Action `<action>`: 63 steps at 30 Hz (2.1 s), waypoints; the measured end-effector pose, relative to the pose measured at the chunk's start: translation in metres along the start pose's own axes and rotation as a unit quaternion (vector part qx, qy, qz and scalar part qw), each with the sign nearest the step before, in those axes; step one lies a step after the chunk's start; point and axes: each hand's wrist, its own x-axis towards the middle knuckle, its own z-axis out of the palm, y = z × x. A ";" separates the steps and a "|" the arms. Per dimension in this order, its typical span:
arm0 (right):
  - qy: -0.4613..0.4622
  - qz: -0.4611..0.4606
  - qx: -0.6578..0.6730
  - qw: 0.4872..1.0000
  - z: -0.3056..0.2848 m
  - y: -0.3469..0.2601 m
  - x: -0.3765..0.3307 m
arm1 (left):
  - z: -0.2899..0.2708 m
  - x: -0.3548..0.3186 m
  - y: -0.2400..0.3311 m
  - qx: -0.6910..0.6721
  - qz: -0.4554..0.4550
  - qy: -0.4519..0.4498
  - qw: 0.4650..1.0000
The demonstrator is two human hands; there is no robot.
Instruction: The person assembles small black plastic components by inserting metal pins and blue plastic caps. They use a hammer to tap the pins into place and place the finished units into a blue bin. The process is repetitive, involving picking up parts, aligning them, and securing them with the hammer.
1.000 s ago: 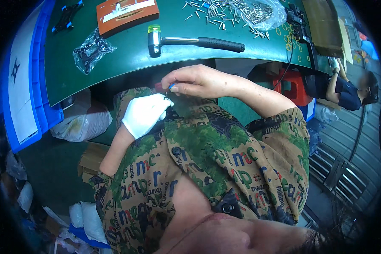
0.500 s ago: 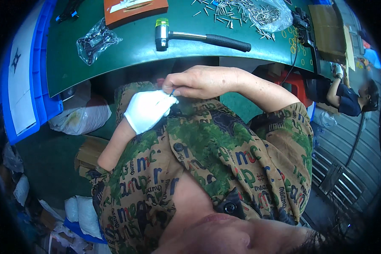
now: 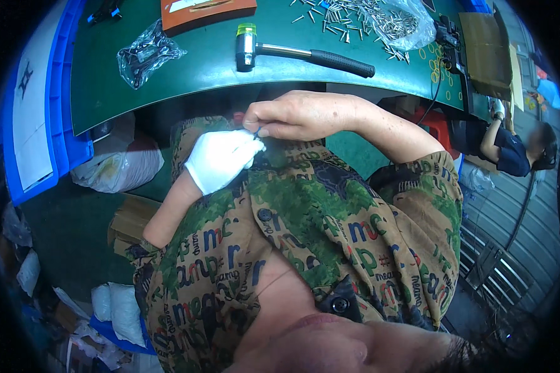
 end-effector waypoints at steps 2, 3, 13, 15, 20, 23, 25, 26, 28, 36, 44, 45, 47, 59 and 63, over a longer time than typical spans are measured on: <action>-0.007 -0.001 -0.006 1.000 -0.002 -0.003 0.000 | 0.000 0.000 -0.002 0.006 0.019 0.005 1.000; -0.010 -0.001 -0.009 1.000 -0.003 -0.004 0.001 | 0.001 0.000 -0.003 0.009 0.028 0.008 1.000; -0.054 -0.023 -0.015 0.998 0.000 -0.001 0.006 | 0.010 -0.003 -0.009 -0.044 0.012 -0.009 0.999; -0.070 -0.008 -0.015 0.997 -0.001 -0.004 0.008 | 0.013 -0.005 -0.010 -0.073 -0.026 -0.020 0.997; -0.055 -0.013 -0.020 0.998 0.007 -0.003 0.006 | 0.017 -0.006 -0.012 -0.091 -0.060 -0.016 0.994; -0.045 -0.019 0.006 0.999 0.007 -0.001 0.007 | 0.015 -0.004 -0.012 -0.094 -0.079 -0.035 0.992; -0.070 0.014 0.081 0.994 0.005 0.008 0.010 | 0.012 -0.003 -0.011 -0.107 -0.089 -0.058 0.989; -0.095 0.056 0.141 0.984 0.003 0.019 0.012 | 0.009 0.001 -0.010 -0.120 -0.095 -0.076 0.985; -0.133 0.124 0.283 0.942 0.006 0.025 0.012 | -0.003 0.006 0.000 -0.174 -0.155 -0.132 0.964; 0.206 -0.124 -0.036 0.970 -0.012 0.001 -0.002 | -0.055 -0.015 -0.017 -0.399 -0.111 -0.032 0.910; 0.328 0.019 -0.523 0.787 -0.113 0.060 -0.035 | -0.079 -0.024 -0.022 -0.446 -0.032 0.088 0.890; 0.314 0.033 -0.529 0.788 -0.114 0.062 -0.034 | -0.073 -0.020 -0.022 -0.463 -0.021 0.084 0.882; 0.280 0.054 -0.539 0.792 -0.115 0.066 -0.029 | -0.060 -0.015 -0.013 -0.400 -0.072 0.118 0.906; 0.354 0.029 -0.539 0.764 -0.108 0.068 -0.026 | -0.023 0.011 0.000 -0.289 -0.107 0.159 0.938; 0.327 0.064 -0.561 0.758 -0.111 0.065 -0.031 | -0.020 0.011 -0.004 -0.295 -0.108 0.150 0.938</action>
